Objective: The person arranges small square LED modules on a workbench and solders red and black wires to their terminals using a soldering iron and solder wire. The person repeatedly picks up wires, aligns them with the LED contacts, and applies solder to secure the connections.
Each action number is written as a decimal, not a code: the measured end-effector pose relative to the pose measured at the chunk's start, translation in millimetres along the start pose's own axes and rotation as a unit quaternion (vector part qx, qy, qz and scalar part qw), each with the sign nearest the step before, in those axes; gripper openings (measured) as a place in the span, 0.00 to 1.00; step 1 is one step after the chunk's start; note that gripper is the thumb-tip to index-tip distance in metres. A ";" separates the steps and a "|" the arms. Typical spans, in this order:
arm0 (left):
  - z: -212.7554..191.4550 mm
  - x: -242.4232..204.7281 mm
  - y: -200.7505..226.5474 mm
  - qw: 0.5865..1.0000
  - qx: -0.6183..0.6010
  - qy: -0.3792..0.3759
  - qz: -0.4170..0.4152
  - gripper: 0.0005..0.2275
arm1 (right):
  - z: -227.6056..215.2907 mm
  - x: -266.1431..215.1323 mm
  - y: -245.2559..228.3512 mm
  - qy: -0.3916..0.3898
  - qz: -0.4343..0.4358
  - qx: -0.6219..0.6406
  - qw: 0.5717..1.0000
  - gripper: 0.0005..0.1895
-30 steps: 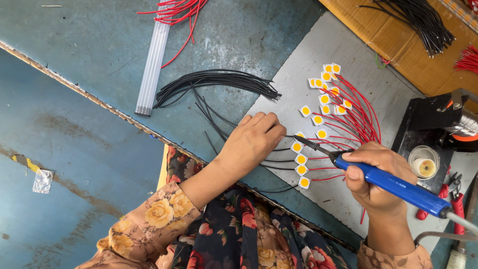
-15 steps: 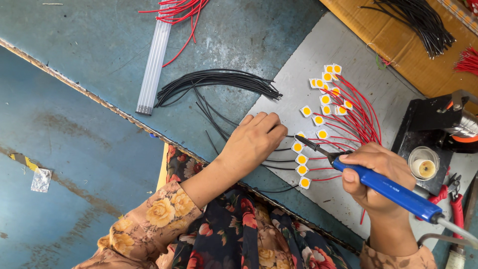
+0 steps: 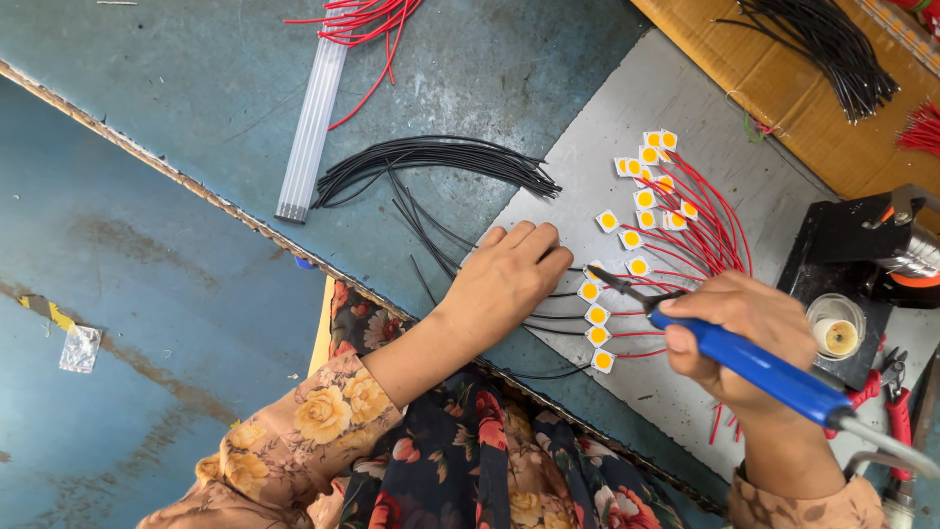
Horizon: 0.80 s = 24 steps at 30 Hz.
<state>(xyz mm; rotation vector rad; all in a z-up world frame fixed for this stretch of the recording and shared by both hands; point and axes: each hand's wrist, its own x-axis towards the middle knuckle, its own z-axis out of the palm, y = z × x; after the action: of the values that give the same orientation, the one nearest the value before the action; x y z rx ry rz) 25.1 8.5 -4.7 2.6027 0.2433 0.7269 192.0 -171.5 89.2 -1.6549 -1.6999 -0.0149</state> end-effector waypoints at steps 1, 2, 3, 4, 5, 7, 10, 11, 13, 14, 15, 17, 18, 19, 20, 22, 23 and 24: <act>-0.2 0.0 0.1 1.000 0.003 -0.003 -0.001 0.04 | -1.1 -0.2 -0.2 0.007 -0.004 0.001 1.000 0.17; -0.4 -0.2 0.4 1.000 0.006 -0.006 -0.002 0.04 | -2.6 -0.8 -0.5 0.014 0.008 0.004 1.000 0.18; -0.6 -0.4 0.6 1.000 0.004 -0.001 -0.002 0.05 | -4.6 -1.8 -0.6 0.021 0.021 0.008 1.000 0.18; -0.6 -0.2 0.9 1.000 0.000 0.003 -0.002 0.05 | -6.5 -3.0 -0.6 0.029 0.034 0.011 0.999 0.19; -0.6 0.1 1.2 1.000 -0.003 0.007 -0.002 0.05 | -7.6 -4.2 -0.1 0.024 0.035 0.006 0.999 0.19; -1.2 0.5 1.4 1.000 -0.009 0.010 0.000 0.05 | -7.9 -6.7 0.9 0.015 0.035 -0.002 0.999 0.19; -1.8 0.6 1.2 1.000 0.000 0.002 -0.003 0.05 | -6.5 -11.0 3.8 0.016 0.038 -0.003 0.999 0.19; -1.9 0.5 1.2 1.000 0.005 -0.003 -0.004 0.05 | -6.3 -13.3 4.4 0.020 0.040 0.000 0.999 0.19; -2.3 0.2 1.3 1.000 0.000 0.002 -0.003 0.05 | -8.3 -19.7 5.6 0.046 0.050 0.006 0.998 0.20; -2.7 0.5 1.4 1.000 -0.002 0.004 -0.002 0.05 | -9.5 -23.4 6.7 0.061 0.056 0.004 0.997 0.21; -3.1 1.0 1.9 1.000 0.001 0.002 -0.003 0.05 | -11.6 -27.9 7.9 0.082 0.064 -0.005 0.995 0.22; -5.7 2.2 2.2 1.000 0.006 -0.005 -0.003 0.04 | -14.1 -38.3 13.1 0.123 0.074 -0.002 0.990 0.23; -7.2 2.7 3.0 1.000 -0.002 -0.013 -0.012 0.04 | -15.8 -45.7 16.6 0.144 0.079 0.009 0.986 0.24; -9.3 2.4 4.8 0.999 -0.011 -0.021 -0.022 0.03 | -17.9 -54.7 20.2 0.167 0.086 0.019 0.982 0.25; -11.2 3.1 6.4 0.999 -0.021 -0.030 -0.029 0.03 | -20.4 -64.8 24.3 0.191 0.095 0.028 0.977 0.25; -15.6 4.7 8.6 0.998 -0.047 -0.022 -0.027 0.05 | -27.0 -88.7 32.1 0.241 0.130 0.064 0.960 0.27; -17.0 6.3 9.7 0.998 -0.060 -0.018 -0.026 0.07 | -30.3 -101.4 36.1 0.268 0.152 0.093 0.947 0.28; -17.3 8.5 11.2 0.997 -0.065 -0.025 -0.023 0.08 | -35.9 -115.6 37.4 0.295 0.183 0.144 0.927 0.28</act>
<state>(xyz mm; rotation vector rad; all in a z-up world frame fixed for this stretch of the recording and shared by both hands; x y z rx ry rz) 23.7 7.0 17.5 2.4792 0.2331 0.6397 228.3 -281.8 38.6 -1.5185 -0.8849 -0.0734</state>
